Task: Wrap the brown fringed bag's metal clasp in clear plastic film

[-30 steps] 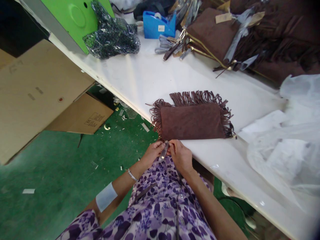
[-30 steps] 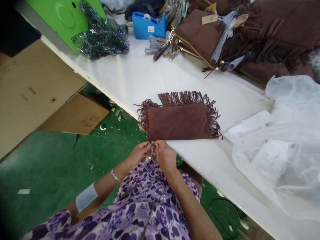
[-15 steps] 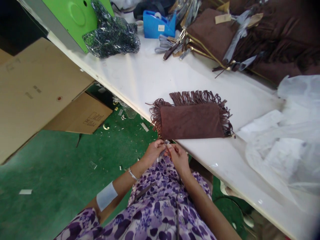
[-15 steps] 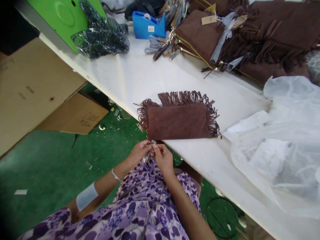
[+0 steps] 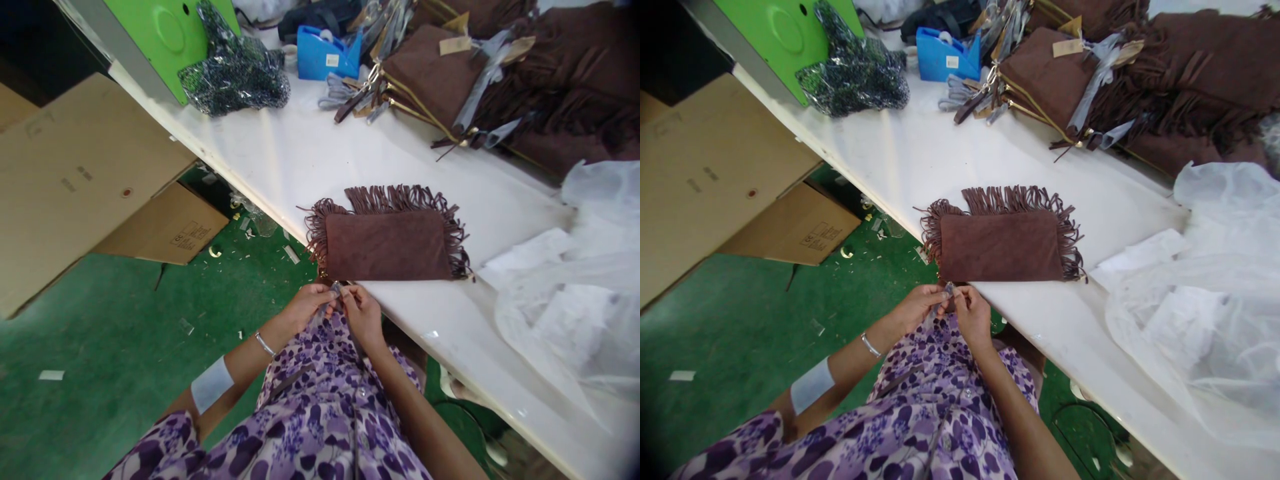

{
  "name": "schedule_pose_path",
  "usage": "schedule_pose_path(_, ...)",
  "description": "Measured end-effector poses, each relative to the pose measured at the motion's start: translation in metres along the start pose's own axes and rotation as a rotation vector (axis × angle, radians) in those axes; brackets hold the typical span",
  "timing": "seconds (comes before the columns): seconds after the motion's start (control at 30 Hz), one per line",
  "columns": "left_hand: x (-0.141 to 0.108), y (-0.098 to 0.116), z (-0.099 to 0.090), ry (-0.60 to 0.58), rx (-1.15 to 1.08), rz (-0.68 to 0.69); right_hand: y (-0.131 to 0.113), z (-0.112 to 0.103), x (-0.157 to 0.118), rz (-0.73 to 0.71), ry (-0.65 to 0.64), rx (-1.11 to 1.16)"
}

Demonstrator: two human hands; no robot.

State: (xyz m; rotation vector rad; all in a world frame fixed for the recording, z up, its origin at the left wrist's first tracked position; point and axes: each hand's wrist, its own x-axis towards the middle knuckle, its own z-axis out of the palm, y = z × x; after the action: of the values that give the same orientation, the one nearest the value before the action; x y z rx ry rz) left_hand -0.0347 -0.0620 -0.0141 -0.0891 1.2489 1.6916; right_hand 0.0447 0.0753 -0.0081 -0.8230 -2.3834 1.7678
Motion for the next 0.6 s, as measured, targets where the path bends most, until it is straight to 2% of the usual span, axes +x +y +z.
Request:
schedule_pose_path(0.07,0.0,0.004,0.0,-0.04,-0.044,-0.028,-0.001,-0.008,-0.002,-0.042,-0.049,0.021)
schedule_pose_path(0.13,-0.001,0.008,-0.002,-0.074,-0.115,-0.094,-0.002,-0.015,-0.002,-0.096,-0.15,0.034)
schedule_pose_path(0.2,-0.001,0.012,-0.004,-0.105,-0.176,-0.151,-0.002,-0.019,0.001,-0.152,-0.254,0.029)
schedule_pose_path(0.27,0.0,0.016,-0.008,-0.146,-0.219,-0.204,-0.002,-0.019,0.007,-0.199,-0.303,0.014)
schedule_pose_path(0.4,0.0,0.024,-0.015,-0.212,-0.248,-0.292,-0.002,-0.016,0.017,-0.225,-0.297,-0.042)
schedule_pose_path(0.6,-0.001,0.03,-0.016,-0.22,-0.173,-0.336,-0.007,-0.017,0.018,-0.217,-0.286,-0.168)
